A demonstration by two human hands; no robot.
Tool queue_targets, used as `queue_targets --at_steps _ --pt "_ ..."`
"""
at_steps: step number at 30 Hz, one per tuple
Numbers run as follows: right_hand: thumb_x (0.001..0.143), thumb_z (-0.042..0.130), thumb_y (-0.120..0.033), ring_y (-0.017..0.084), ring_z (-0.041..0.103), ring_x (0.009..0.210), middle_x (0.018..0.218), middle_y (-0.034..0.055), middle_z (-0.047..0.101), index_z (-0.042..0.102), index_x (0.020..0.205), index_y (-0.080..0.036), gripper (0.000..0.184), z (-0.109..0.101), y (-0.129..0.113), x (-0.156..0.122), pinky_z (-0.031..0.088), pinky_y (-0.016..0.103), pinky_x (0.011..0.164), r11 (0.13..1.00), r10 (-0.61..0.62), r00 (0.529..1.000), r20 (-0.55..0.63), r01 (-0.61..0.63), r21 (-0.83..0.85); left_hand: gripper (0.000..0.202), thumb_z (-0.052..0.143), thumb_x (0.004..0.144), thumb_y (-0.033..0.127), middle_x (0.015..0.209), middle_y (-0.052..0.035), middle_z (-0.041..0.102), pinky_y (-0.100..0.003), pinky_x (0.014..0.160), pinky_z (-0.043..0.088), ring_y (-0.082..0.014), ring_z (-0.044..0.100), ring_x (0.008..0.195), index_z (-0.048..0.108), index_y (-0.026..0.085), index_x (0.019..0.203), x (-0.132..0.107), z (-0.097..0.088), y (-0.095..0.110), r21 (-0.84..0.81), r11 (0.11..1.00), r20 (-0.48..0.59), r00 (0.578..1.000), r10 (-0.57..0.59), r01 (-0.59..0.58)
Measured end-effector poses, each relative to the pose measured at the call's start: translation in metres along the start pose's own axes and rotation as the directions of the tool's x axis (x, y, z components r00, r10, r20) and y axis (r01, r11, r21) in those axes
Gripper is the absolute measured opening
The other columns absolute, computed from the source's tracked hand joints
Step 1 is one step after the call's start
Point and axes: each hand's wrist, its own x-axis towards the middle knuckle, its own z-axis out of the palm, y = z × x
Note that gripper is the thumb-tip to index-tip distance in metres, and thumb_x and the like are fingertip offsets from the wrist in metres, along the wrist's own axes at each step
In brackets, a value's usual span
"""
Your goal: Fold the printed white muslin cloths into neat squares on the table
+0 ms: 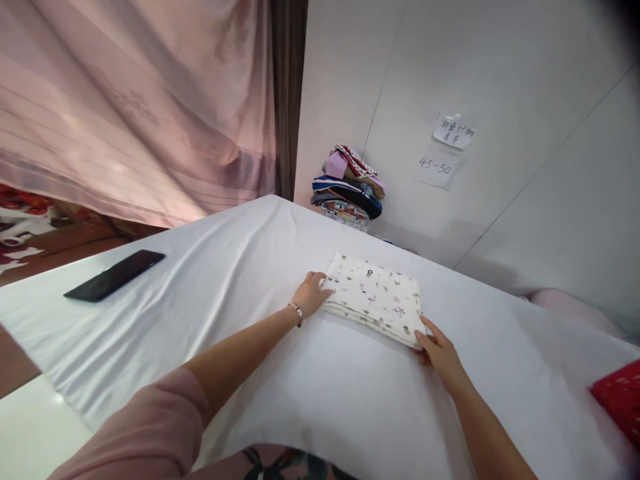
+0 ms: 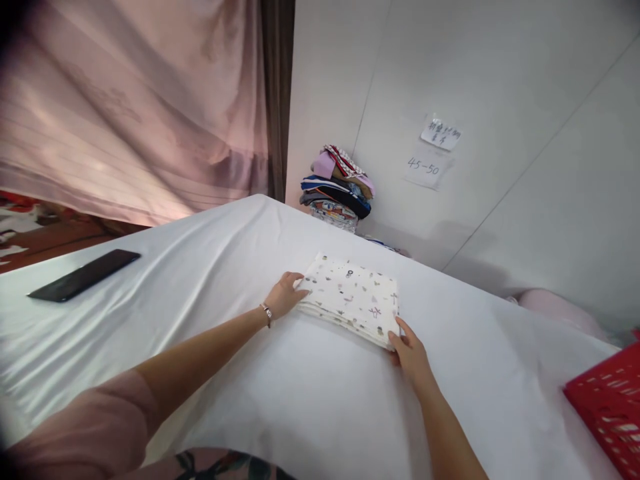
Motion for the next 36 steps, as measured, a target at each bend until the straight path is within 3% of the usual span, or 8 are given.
queue_targets --at_steps 3,6,10,13,19,26,31,36 --pt "0.075 0.050 -0.048 0.018 0.058 0.070 0.087 0.0032 0.061 0.045 0.127 -0.026 0.056 -0.001 0.000 -0.003 0.046 0.032 0.062 0.926 -0.156 0.986 -0.062 0.124 -0.356 0.028 0.054 0.078 0.031 0.113 -0.0055 0.049 -0.030 0.074 0.044 -0.0147 0.055 0.081 0.055 0.020 0.103 -0.012 -0.006 -0.001 0.096 0.977 -0.068 0.978 0.198 -0.191" --pt "0.080 0.044 -0.043 0.022 0.054 0.092 0.111 0.0075 0.055 0.052 0.119 -0.023 0.045 0.004 -0.010 -0.008 0.044 0.037 0.077 0.721 -0.456 0.888 -0.067 0.324 -0.612 0.020 0.050 0.082 0.031 0.106 -0.0047 0.054 -0.031 0.078 0.044 -0.0165 0.053 0.089 0.059 0.021 0.097 -0.022 -0.010 0.000 0.145 0.900 -0.046 0.906 0.421 -0.411" --pt "0.085 0.040 -0.030 0.021 0.049 0.103 0.111 0.0062 0.056 0.058 0.108 -0.022 0.030 0.031 -0.034 -0.013 0.040 0.036 0.087 0.508 -0.715 0.689 0.117 0.628 -0.589 0.020 0.049 0.084 0.029 0.099 -0.0047 0.059 -0.034 0.081 0.040 -0.0185 0.051 0.093 0.061 0.022 0.098 -0.027 -0.008 0.006 0.211 0.767 0.095 0.793 0.601 -0.606" --pt "0.087 0.040 -0.024 0.019 0.052 0.094 0.100 0.0045 0.060 0.062 0.096 -0.022 0.024 0.057 -0.048 -0.011 0.041 0.034 0.083 0.452 -0.745 0.626 0.232 0.728 -0.515 0.019 0.048 0.085 0.028 0.095 -0.0044 0.061 -0.033 0.080 0.039 -0.0181 0.051 0.092 0.063 0.023 0.096 -0.024 -0.003 0.010 0.241 0.732 0.148 0.769 0.622 -0.638" --pt "0.085 0.046 -0.022 0.019 0.052 0.085 0.088 0.0047 0.061 0.064 0.087 -0.022 0.019 0.088 -0.052 0.003 0.041 0.033 0.076 0.402 -0.740 0.604 0.295 0.750 -0.525 0.018 0.048 0.085 0.028 0.090 -0.0033 0.062 -0.030 0.076 0.039 -0.0160 0.053 0.085 0.065 0.023 0.090 -0.014 0.002 0.009 0.222 0.713 0.233 0.746 0.624 -0.665" --pt "0.086 0.044 -0.022 0.020 0.051 0.084 0.087 0.0066 0.060 0.065 0.091 -0.021 0.022 0.092 -0.045 0.007 0.041 0.033 0.075 0.394 -0.748 0.603 0.276 0.739 -0.547 0.025 0.042 0.088 0.029 0.086 -0.0025 0.063 -0.027 0.075 0.040 -0.0143 0.054 0.082 0.066 0.022 0.085 -0.007 -0.001 0.012 0.192 0.719 0.288 0.739 0.609 -0.668" --pt "0.087 0.043 -0.025 0.020 0.051 0.085 0.089 0.0070 0.060 0.064 0.096 -0.022 0.024 0.092 -0.040 0.011 0.041 0.033 0.074 0.378 -0.744 0.598 0.298 0.744 -0.551 0.020 0.045 0.084 0.024 0.088 -0.0025 0.063 -0.028 0.073 0.041 -0.0162 0.054 0.085 0.065 0.023 0.088 -0.009 -0.005 0.021 0.299 0.698 0.374 0.753 0.542 -0.651" --pt "0.087 0.043 -0.024 0.020 0.050 0.085 0.088 0.0064 0.059 0.064 0.095 -0.021 0.023 0.095 -0.038 0.011 0.039 0.033 0.074 0.406 -0.755 0.611 0.238 0.721 -0.562 0.020 0.051 0.075 0.016 0.090 -0.0034 0.062 -0.030 0.070 0.042 -0.0193 0.055 0.086 0.064 0.023 0.088 -0.011 -0.005 0.035 0.412 0.665 0.426 0.776 0.465 -0.623"
